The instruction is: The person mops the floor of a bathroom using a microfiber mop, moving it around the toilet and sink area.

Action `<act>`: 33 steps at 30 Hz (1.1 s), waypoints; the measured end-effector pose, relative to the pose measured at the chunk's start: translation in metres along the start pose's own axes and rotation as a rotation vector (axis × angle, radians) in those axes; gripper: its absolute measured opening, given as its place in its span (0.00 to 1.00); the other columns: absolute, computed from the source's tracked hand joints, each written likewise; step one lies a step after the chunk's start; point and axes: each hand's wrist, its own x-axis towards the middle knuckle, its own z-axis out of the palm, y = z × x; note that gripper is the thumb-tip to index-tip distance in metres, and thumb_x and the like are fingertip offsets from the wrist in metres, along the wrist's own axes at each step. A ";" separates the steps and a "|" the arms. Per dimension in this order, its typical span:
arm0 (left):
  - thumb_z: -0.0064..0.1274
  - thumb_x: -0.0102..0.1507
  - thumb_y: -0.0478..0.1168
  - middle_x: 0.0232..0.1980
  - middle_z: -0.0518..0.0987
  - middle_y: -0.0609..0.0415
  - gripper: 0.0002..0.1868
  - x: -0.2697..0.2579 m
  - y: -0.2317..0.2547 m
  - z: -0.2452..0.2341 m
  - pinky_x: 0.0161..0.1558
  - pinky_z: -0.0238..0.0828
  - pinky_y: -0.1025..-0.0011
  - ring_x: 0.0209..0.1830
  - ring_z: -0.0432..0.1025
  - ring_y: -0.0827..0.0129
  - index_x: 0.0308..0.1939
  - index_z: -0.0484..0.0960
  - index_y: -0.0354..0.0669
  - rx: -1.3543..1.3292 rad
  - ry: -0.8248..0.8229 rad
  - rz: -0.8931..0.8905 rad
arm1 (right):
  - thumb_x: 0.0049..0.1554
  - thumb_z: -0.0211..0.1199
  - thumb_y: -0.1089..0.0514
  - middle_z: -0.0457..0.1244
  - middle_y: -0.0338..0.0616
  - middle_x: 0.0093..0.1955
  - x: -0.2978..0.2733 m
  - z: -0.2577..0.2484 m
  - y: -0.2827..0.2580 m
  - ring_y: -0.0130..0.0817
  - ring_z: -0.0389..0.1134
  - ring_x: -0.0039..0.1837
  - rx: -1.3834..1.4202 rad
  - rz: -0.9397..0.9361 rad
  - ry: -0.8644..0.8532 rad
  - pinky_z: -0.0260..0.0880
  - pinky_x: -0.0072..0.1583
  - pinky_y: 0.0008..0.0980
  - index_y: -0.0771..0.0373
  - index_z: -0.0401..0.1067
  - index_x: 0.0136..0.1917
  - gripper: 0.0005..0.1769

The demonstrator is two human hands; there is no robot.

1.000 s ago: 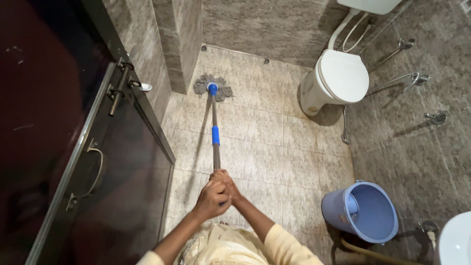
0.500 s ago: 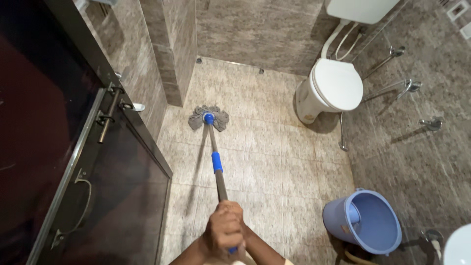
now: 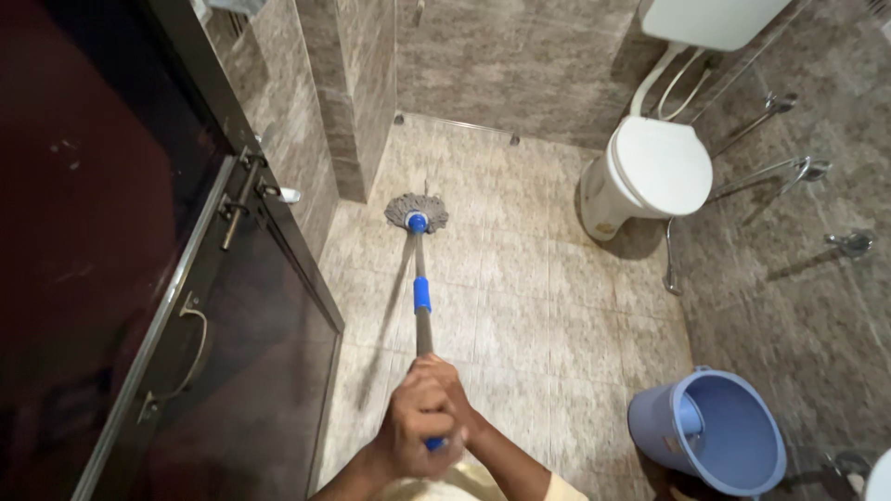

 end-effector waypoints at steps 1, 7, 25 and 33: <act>0.59 0.51 0.37 0.25 0.68 0.54 0.14 0.012 0.013 -0.001 0.41 0.63 0.60 0.28 0.67 0.60 0.18 0.69 0.40 -0.052 0.020 0.081 | 0.53 0.59 0.57 0.59 0.40 0.35 -0.005 -0.004 -0.020 0.36 0.59 0.41 0.005 -0.017 0.027 0.60 0.47 0.35 0.61 0.66 0.34 0.08; 0.58 0.51 0.34 0.23 0.66 0.54 0.14 0.015 0.012 0.010 0.31 0.56 0.63 0.24 0.64 0.62 0.17 0.67 0.43 -0.079 -0.060 0.208 | 0.52 0.60 0.56 0.56 0.41 0.33 -0.010 0.000 -0.027 0.37 0.58 0.39 0.041 -0.295 0.224 0.57 0.44 0.37 0.61 0.63 0.33 0.10; 0.58 0.59 0.37 0.25 0.69 0.58 0.16 -0.046 0.025 0.004 0.34 0.64 0.64 0.27 0.67 0.69 0.19 0.71 0.44 0.080 0.040 -0.098 | 0.60 0.52 0.49 0.56 0.39 0.31 -0.017 0.012 -0.015 0.34 0.56 0.37 -0.008 -0.185 -0.094 0.58 0.45 0.36 0.58 0.62 0.33 0.16; 0.60 0.58 0.40 0.22 0.67 0.57 0.18 -0.012 0.020 0.056 0.29 0.64 0.68 0.22 0.66 0.70 0.19 0.68 0.43 -0.192 0.185 0.328 | 0.56 0.63 0.63 0.56 0.38 0.28 -0.016 -0.005 -0.027 0.33 0.59 0.32 -0.029 -0.417 0.305 0.61 0.36 0.33 0.58 0.62 0.31 0.14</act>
